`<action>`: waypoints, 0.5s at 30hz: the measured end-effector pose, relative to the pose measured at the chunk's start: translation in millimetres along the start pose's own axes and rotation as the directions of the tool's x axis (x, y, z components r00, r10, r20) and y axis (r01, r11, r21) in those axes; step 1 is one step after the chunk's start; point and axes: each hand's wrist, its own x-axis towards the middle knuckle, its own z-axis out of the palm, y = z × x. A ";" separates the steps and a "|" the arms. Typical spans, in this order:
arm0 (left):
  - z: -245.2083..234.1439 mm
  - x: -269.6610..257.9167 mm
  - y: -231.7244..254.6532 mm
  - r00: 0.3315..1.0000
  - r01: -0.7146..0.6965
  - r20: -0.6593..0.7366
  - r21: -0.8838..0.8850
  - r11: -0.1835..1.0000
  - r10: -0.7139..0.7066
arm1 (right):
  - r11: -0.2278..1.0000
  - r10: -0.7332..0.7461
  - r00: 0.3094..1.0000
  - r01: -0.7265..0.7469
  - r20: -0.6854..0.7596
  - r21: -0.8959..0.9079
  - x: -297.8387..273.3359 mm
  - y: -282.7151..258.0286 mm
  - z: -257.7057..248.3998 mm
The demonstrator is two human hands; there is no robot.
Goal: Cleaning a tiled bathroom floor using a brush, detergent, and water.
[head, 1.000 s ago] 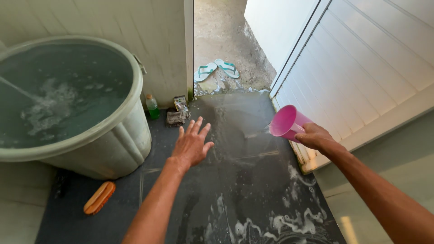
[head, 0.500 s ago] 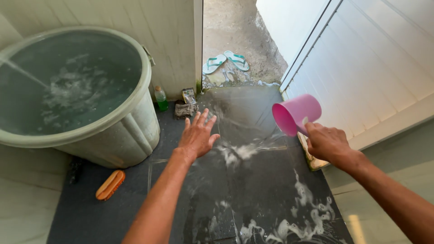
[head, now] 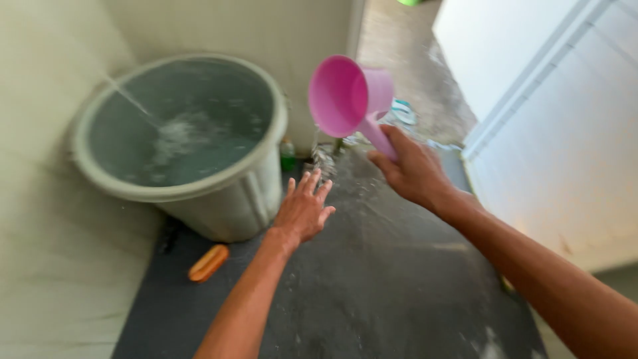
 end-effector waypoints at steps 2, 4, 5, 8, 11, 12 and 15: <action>-5.2 -15.4 -22.5 0.994 0.001 -0.105 -0.018 1.000 -0.003 | 0.990 -0.063 0.998 0.064 -0.009 0.128 28.7 -9.5 37.5; -22.8 -33.3 -45.1 0.978 -0.003 -0.211 -0.028 1.000 -0.003 | 0.959 -0.126 0.992 0.128 -0.024 0.254 57.5 -29.1 71.7; -36.7 -43.1 -54.1 0.968 0.026 -0.249 -0.006 1.000 -0.027 | 0.953 -0.053 0.997 0.034 0.056 0.300 70.6 -41.8 85.9; -67.2 -72.2 -80.6 0.934 0.105 -0.348 0.053 0.993 -0.080 | 0.942 -0.064 0.995 0.034 0.078 0.333 97.1 -57.0 137.4; -95.5 -98.1 -104.6 0.882 0.209 -0.450 0.110 0.972 -0.138 | 0.939 -0.115 0.992 0.091 0.052 0.332 109.8 -86.9 171.0; -102.6 -106.2 -109.2 0.854 0.259 -0.492 0.124 0.958 -0.167 | 0.942 -0.087 0.992 0.052 0.091 0.332 109.5 -98.0 177.4; -106.0 -123.9 -137.0 0.838 0.258 -0.538 0.251 0.933 -0.087 | 0.938 -0.071 0.977 -0.003 0.200 0.346 120.3 -126.4 192.7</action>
